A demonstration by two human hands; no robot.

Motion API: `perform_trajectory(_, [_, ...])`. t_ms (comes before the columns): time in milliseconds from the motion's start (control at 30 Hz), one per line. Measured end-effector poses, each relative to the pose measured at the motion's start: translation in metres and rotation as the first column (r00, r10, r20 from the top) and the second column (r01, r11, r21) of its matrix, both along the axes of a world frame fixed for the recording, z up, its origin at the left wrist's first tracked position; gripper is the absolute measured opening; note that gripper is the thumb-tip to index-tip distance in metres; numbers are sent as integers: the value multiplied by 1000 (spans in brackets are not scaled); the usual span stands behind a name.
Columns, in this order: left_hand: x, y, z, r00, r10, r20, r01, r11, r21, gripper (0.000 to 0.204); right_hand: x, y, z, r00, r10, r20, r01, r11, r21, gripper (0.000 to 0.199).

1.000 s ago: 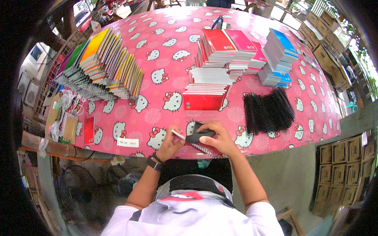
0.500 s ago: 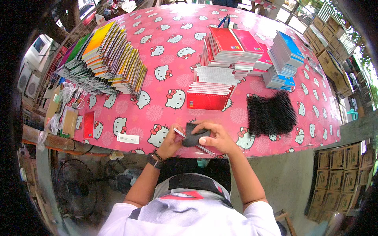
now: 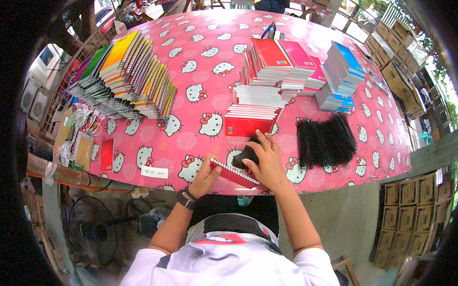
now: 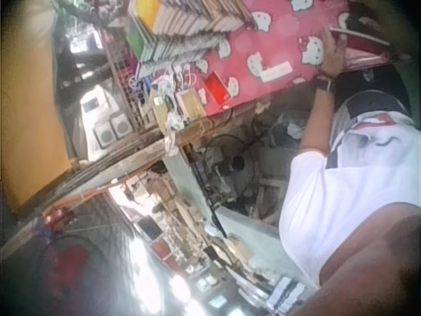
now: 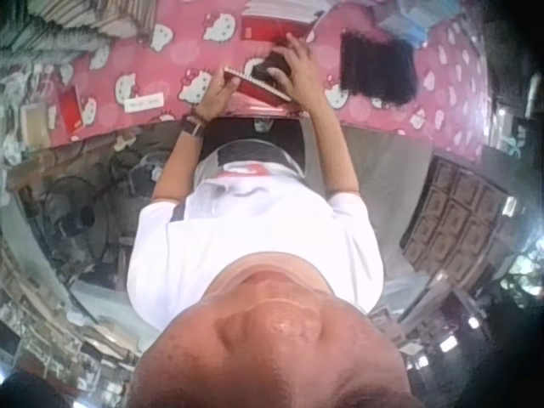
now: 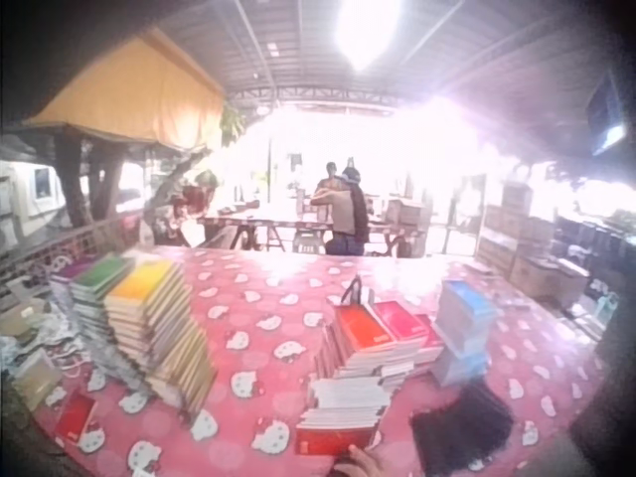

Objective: The person organizes stacks of notebooks on a table, packs a stack of blue notebooks into a large cardboard box, and then manually feeds spiral binding elements through the punched holes of red notebooks.

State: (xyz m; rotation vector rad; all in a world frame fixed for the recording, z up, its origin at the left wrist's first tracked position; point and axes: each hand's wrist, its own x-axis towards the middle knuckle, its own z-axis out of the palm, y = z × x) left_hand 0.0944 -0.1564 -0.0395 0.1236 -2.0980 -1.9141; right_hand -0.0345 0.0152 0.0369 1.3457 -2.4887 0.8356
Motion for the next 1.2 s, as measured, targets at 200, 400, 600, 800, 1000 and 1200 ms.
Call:
perform_trajectory(200, [-7,16,54,991,111,-73,-111,994,7,16,38,-11,36,916,172,362,-81,964,-252,30])
perform_trajectory(400, [-5,18,69,969,218,-117,-196,966,170,18,42,-12,45,902,238,361,-115,937,-331,27])
perform_trajectory(600, [2,16,79,962,225,-158,-211,973,97,16,48,-20,35,894,274,354,-93,887,-451,25])
perform_trajectory(800, [8,13,75,966,196,-170,-187,980,66,18,52,-23,39,879,315,358,-135,884,-447,25])
perform_trajectory(1000, [10,9,76,970,135,-201,-137,991,1,14,51,-24,41,828,334,450,-121,890,-439,24])
perform_trajectory(1200, [16,9,76,959,221,-178,-244,963,-117,15,54,-31,39,926,294,239,-198,913,-356,18])
